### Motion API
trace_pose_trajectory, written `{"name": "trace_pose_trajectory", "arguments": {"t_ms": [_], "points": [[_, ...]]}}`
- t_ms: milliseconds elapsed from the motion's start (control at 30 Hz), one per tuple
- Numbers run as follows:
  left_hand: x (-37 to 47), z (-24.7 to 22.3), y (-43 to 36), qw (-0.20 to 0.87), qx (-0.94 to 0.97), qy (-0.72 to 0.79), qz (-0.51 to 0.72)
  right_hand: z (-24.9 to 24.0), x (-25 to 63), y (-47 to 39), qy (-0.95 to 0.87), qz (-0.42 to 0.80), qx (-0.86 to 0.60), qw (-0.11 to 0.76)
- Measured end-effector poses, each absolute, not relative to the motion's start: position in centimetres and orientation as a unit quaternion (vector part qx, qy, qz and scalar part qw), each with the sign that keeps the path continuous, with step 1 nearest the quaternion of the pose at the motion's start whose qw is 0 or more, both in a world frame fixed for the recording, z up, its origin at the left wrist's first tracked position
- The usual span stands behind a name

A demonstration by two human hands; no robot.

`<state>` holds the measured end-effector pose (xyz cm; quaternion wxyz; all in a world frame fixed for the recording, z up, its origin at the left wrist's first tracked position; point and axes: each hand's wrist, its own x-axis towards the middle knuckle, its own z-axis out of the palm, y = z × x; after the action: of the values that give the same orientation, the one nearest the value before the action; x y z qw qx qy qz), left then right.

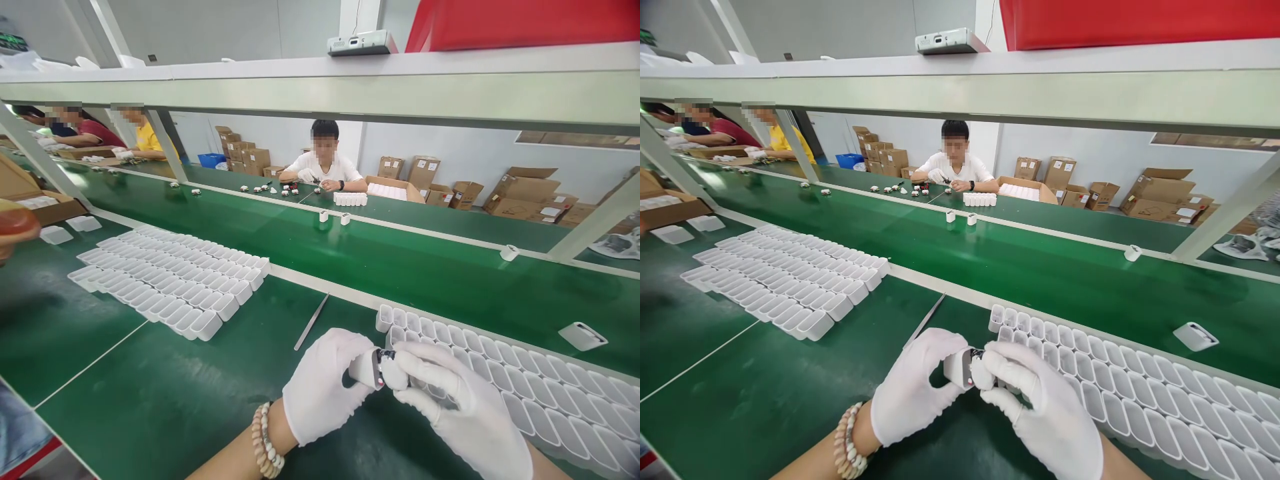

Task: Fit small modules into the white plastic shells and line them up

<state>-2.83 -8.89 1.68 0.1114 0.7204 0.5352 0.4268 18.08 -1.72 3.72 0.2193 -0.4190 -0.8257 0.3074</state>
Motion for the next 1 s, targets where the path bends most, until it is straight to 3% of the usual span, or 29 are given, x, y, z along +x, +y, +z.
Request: {"name": "trace_pose_trajectory", "arguments": {"t_ms": [233, 400, 1000], "points": [[-2.7, 2.0, -9.0, 0.131, 0.716, 0.540, 0.423, 3.6, 17.8, -1.9, -0.880, 0.190, -0.325, 0.289], [-2.5, 2.1, -9.0, 0.150, 0.710, 0.554, 0.409, 3.0, 17.9, -1.9, -0.916, 0.090, -0.266, 0.286], [-2.4, 1.4, -9.0, 0.164, 0.703, 0.552, 0.417, 2.8, 17.5, -1.7, -0.938, 0.011, -0.222, 0.266]]}}
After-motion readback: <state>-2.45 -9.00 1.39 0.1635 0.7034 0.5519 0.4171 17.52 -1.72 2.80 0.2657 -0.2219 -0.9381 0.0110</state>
